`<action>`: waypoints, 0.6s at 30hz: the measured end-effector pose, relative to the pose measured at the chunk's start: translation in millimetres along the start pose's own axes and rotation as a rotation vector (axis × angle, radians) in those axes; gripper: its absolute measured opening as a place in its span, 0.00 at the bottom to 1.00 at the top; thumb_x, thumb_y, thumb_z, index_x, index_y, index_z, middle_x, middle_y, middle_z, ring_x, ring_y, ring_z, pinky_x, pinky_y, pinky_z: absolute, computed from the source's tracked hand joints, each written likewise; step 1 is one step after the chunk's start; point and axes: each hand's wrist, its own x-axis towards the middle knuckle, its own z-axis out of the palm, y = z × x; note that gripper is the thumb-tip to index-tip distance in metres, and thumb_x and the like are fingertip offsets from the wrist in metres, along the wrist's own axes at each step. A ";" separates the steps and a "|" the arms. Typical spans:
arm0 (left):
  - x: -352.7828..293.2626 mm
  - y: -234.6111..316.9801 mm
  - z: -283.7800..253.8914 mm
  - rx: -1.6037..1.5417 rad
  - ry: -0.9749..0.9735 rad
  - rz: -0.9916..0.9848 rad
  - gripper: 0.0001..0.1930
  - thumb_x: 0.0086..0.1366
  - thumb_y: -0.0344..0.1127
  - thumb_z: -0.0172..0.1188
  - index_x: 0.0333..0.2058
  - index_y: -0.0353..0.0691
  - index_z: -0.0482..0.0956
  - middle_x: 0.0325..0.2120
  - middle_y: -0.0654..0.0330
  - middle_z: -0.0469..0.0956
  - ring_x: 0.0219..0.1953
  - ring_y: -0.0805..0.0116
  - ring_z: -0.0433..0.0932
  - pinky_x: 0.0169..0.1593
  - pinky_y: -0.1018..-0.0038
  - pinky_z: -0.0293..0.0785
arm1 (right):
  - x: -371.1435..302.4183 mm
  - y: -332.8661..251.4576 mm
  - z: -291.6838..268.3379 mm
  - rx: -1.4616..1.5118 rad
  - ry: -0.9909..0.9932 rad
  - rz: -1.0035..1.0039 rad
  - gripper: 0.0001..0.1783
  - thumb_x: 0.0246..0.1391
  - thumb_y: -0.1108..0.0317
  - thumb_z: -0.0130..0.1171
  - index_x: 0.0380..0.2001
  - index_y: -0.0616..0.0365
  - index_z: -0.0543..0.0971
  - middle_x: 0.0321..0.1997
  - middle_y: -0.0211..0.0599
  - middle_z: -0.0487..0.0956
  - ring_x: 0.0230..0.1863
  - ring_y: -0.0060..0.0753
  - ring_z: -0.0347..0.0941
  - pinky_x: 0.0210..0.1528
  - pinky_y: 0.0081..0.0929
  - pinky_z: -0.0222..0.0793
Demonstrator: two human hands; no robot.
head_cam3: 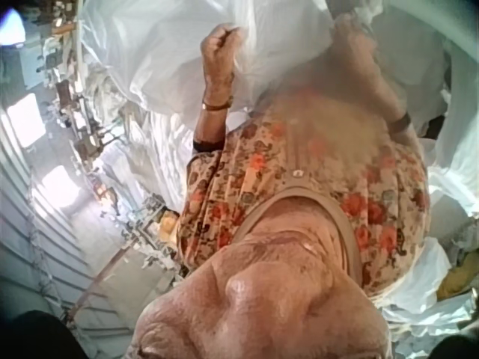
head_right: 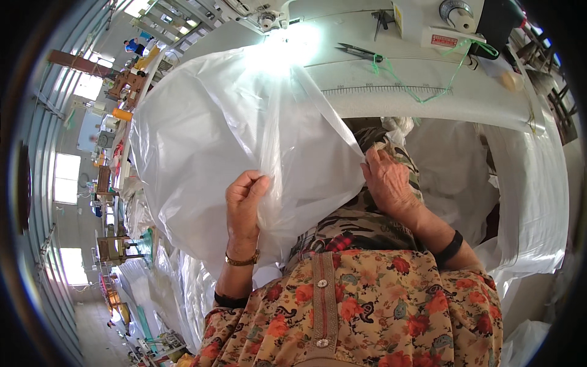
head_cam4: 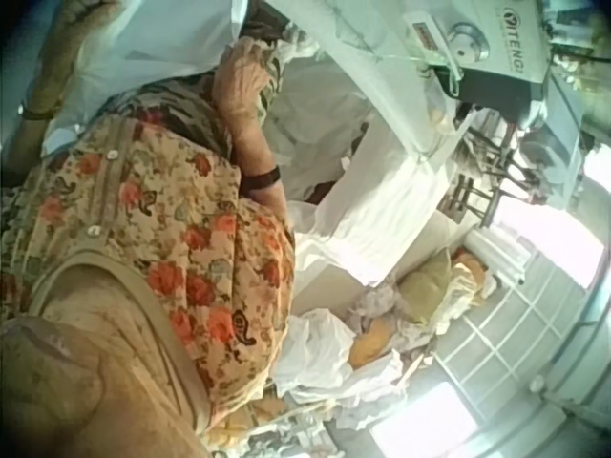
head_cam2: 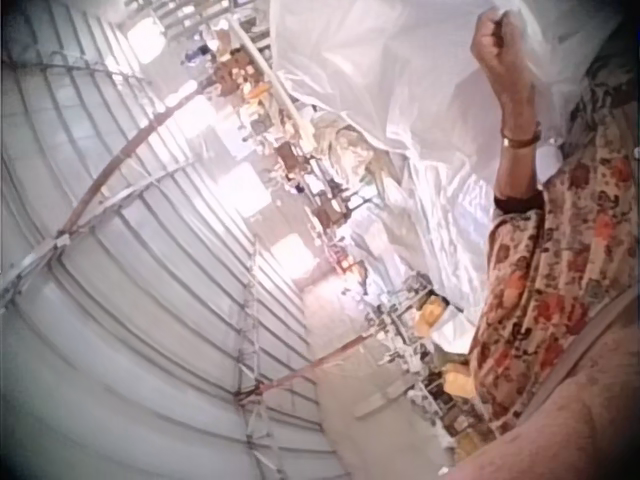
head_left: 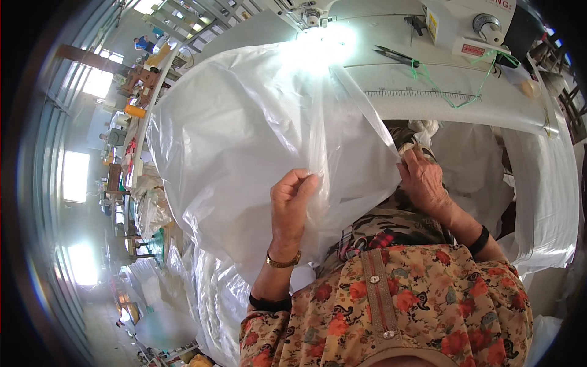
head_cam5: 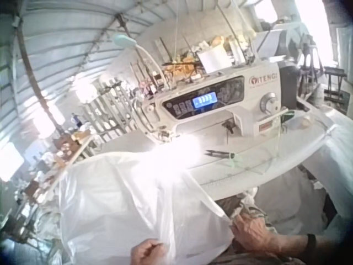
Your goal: The person folds and aligns the edges of a large white plastic sheet by hand, feeding the material through a sewing machine to stitch the seams. They periodically stop to reposition the sheet and smooth out the folds to continue sewing different sections.
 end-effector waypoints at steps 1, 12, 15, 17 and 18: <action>0.2 0.0 -0.5 0.008 -0.023 -0.004 0.05 0.66 0.28 0.57 0.33 0.33 0.78 0.25 0.74 0.74 0.27 0.89 0.66 0.31 0.88 0.62 | 0.4 -0.3 -0.1 0.012 -0.005 -0.024 0.18 0.51 0.65 0.64 0.37 0.58 0.66 0.32 0.44 0.75 0.32 0.50 0.75 0.31 0.42 0.70; 5.7 -3.6 -2.2 0.065 -0.071 0.055 0.05 0.66 0.28 0.56 0.32 0.33 0.78 0.22 0.75 0.69 0.24 0.89 0.62 0.27 0.86 0.57 | 10.2 -20.2 -14.3 0.329 -0.017 -0.048 0.12 0.53 0.69 0.62 0.28 0.63 0.69 0.27 0.45 0.73 0.28 0.53 0.72 0.32 0.42 0.68; 8.8 -5.0 -4.2 0.132 -0.051 0.079 0.06 0.66 0.28 0.57 0.31 0.32 0.78 0.20 0.76 0.68 0.22 0.88 0.60 0.25 0.84 0.54 | 21.8 -56.3 -45.1 0.395 -0.109 -0.284 0.09 0.55 0.70 0.57 0.28 0.64 0.70 0.28 0.46 0.73 0.30 0.54 0.72 0.33 0.42 0.68; 9.8 -3.4 -4.9 0.194 -0.081 0.082 0.05 0.65 0.28 0.58 0.31 0.32 0.78 0.19 0.76 0.68 0.22 0.88 0.61 0.24 0.85 0.56 | 29.8 -78.8 -56.1 0.534 -0.206 -0.373 0.10 0.57 0.68 0.56 0.28 0.63 0.71 0.28 0.46 0.73 0.31 0.55 0.73 0.32 0.42 0.69; 10.0 -1.2 -2.9 0.195 -0.087 0.083 0.05 0.65 0.28 0.58 0.31 0.32 0.78 0.19 0.76 0.68 0.22 0.88 0.61 0.24 0.85 0.56 | 33.4 -86.1 -56.1 0.532 -0.201 -0.370 0.10 0.57 0.68 0.56 0.28 0.63 0.71 0.28 0.46 0.73 0.31 0.55 0.73 0.32 0.42 0.69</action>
